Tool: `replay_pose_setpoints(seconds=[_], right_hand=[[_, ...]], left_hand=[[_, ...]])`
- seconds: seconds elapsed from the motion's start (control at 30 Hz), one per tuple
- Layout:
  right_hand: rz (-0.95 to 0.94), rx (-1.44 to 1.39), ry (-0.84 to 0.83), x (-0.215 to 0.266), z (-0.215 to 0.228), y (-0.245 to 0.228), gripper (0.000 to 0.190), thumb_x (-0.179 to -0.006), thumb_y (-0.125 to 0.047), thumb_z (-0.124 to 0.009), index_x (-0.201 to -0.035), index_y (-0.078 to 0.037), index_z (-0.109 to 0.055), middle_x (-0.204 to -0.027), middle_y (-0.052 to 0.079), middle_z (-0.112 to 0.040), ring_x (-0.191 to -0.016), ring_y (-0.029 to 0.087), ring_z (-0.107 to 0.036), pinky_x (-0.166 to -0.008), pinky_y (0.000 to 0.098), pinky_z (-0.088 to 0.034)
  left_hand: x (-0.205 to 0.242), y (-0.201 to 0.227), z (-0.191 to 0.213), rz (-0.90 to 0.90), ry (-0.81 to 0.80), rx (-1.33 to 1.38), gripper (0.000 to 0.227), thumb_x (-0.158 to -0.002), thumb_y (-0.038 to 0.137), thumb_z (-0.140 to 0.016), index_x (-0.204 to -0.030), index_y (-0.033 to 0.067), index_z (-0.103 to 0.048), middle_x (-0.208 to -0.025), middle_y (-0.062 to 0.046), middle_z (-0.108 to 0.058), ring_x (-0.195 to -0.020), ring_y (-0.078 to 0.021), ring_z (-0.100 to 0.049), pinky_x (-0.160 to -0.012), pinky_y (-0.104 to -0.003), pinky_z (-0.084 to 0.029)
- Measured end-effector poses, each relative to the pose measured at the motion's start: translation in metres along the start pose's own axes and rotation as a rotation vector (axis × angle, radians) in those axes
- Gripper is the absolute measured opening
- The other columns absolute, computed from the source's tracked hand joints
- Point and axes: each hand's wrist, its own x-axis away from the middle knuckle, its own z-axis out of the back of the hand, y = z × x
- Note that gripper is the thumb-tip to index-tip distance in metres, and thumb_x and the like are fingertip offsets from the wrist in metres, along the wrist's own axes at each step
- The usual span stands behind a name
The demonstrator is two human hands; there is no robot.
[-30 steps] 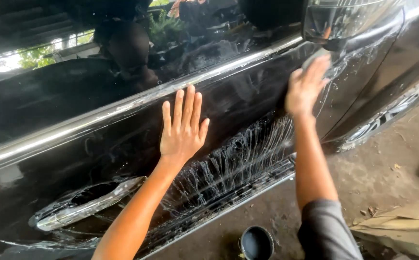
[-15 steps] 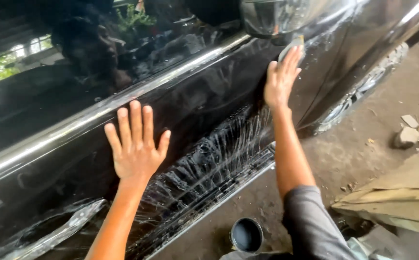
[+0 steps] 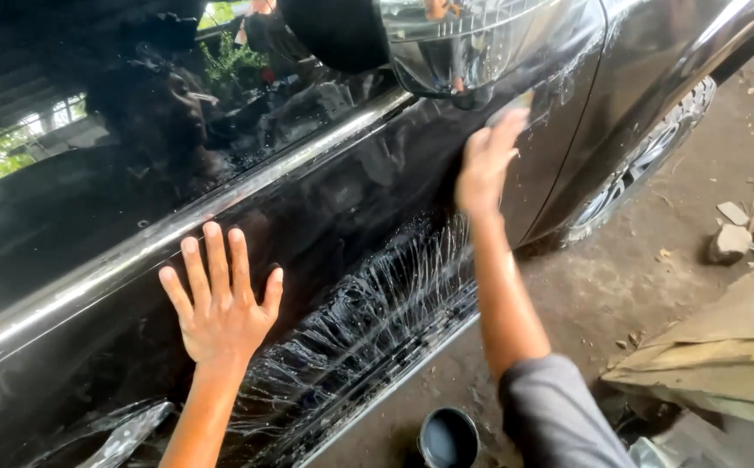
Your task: Applying a protective or tinted film to the exterior body and window of a car.
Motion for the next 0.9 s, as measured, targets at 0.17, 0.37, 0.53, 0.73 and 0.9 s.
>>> replay_pose_setpoints(seconds=[0.17, 0.37, 0.53, 0.73, 0.9], right_hand=[[0.248, 0.147, -0.122, 0.111, -0.017, -0.053, 0.070, -0.109, -0.024, -0.045, -0.167, -0.006, -0.010, -0.172, 0.028, -0.009, -0.164, 0.040, -0.002, -0.131, 0.0555, 0.001], [-0.055, -0.079, 0.044, -0.017, 0.005, -0.015, 0.058, -0.118, -0.019, -0.040, -0.167, -0.001, -0.014, -0.176, 0.027, 0.001, -0.165, 0.038, -0.002, -0.132, 0.0546, 0.004], [0.103, 0.009, -0.027, 0.081, -0.015, -0.053, 0.070, -0.109, -0.015, -0.048, -0.166, -0.003, -0.010, -0.174, 0.026, -0.001, -0.164, 0.041, 0.000, -0.131, 0.0580, 0.001], [0.170, 0.176, -0.033, -0.049, 0.023, 0.020, 0.076, -0.112, -0.025, -0.055, -0.167, -0.003, -0.009, -0.174, 0.025, -0.003, -0.164, 0.041, -0.002, -0.131, 0.0588, -0.004], [0.036, 0.066, -0.004, -0.053, 0.029, -0.008, 0.067, -0.118, -0.029, -0.035, -0.169, 0.004, -0.005, -0.177, 0.026, 0.002, -0.167, 0.040, 0.002, -0.134, 0.0558, -0.001]], left_hand=[[0.003, -0.002, 0.004, -0.019, -0.011, 0.002, 0.080, -0.109, 0.057, -0.044, -0.170, 0.0072, -0.032, -0.173, -0.017, -0.029, -0.158, -0.0393, -0.024, -0.127, -0.061, -0.017], [-0.004, -0.006, 0.006, -0.027, 0.002, -0.001, 0.079, -0.109, 0.057, -0.043, -0.169, 0.0068, -0.032, -0.172, -0.017, -0.031, -0.158, -0.0399, -0.026, -0.126, -0.061, -0.017], [-0.003, -0.004, 0.009, -0.016, -0.002, -0.020, 0.079, -0.109, 0.056, -0.043, -0.170, 0.0064, -0.031, -0.173, -0.018, -0.032, -0.158, -0.0401, -0.025, -0.127, -0.061, -0.016], [-0.011, 0.012, 0.010, 0.025, -0.059, 0.035, 0.079, -0.109, 0.053, -0.042, -0.169, 0.0039, -0.028, -0.173, -0.021, -0.030, -0.159, -0.0432, -0.024, -0.126, -0.063, -0.015], [-0.032, 0.058, 0.006, 0.242, -0.012, 0.145, 0.078, -0.113, 0.047, -0.038, -0.169, -0.0038, -0.015, -0.170, -0.037, -0.016, -0.156, -0.0568, -0.010, -0.124, -0.072, -0.005]])
